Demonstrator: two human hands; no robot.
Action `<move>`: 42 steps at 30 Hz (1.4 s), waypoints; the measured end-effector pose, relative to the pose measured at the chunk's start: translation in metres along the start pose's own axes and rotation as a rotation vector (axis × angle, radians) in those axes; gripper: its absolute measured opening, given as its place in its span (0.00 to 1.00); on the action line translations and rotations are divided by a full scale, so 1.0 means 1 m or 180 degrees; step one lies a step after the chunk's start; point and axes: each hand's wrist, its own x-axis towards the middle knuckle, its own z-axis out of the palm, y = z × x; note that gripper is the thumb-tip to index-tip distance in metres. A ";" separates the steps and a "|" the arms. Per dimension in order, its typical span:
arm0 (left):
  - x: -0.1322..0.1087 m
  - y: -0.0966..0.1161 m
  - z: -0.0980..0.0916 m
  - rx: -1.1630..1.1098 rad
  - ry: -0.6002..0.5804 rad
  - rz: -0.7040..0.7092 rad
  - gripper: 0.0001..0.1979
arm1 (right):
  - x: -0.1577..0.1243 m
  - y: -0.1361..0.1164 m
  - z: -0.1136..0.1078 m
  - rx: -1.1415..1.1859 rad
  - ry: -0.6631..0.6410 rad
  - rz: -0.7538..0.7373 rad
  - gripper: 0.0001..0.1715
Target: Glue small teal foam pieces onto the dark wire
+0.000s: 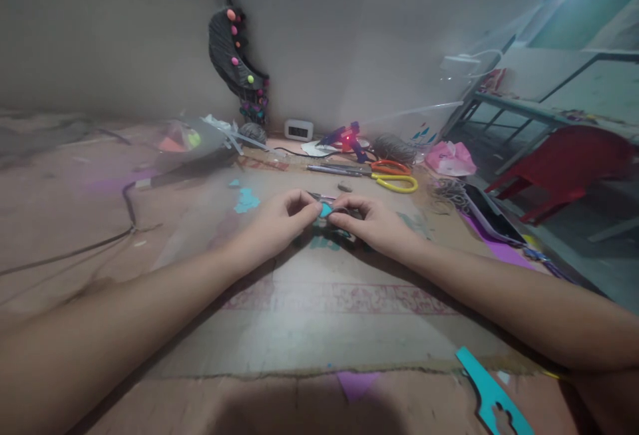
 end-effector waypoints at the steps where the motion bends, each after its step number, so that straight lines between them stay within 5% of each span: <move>1: 0.000 0.000 0.000 -0.0016 0.0007 0.0006 0.13 | 0.000 0.000 0.001 -0.0020 -0.0015 0.0022 0.11; 6: 0.005 -0.004 -0.002 -0.0203 0.0321 -0.0202 0.12 | 0.003 0.003 -0.001 0.0139 0.0087 -0.0367 0.25; 12: 0.010 -0.008 -0.005 -0.0391 0.0602 -0.0279 0.12 | 0.015 0.000 -0.029 -0.0098 0.1101 -0.0507 0.12; 22: 0.008 -0.004 -0.004 -0.0324 0.0327 -0.0239 0.13 | 0.032 0.043 -0.022 -0.1970 0.0110 -0.1518 0.15; 27: 0.008 -0.006 -0.004 -0.0338 0.0308 -0.0215 0.12 | 0.031 0.046 -0.024 -0.1994 0.0198 -0.1240 0.20; 31: 0.008 -0.004 -0.004 -0.0365 0.0315 -0.0210 0.12 | 0.031 0.036 -0.029 -0.1795 0.0063 -0.0914 0.13; 36: 0.007 -0.004 -0.005 -0.0307 0.0320 -0.0254 0.13 | 0.037 0.029 -0.033 -0.0418 0.0252 0.0085 0.09; 39: 0.008 -0.006 -0.005 -0.0302 0.0320 -0.0246 0.13 | 0.042 0.033 -0.036 0.0338 0.0585 0.0342 0.07; 42: 0.008 -0.008 -0.005 -0.0303 0.0301 -0.0198 0.13 | 0.044 0.036 -0.043 0.0360 0.1212 0.0006 0.09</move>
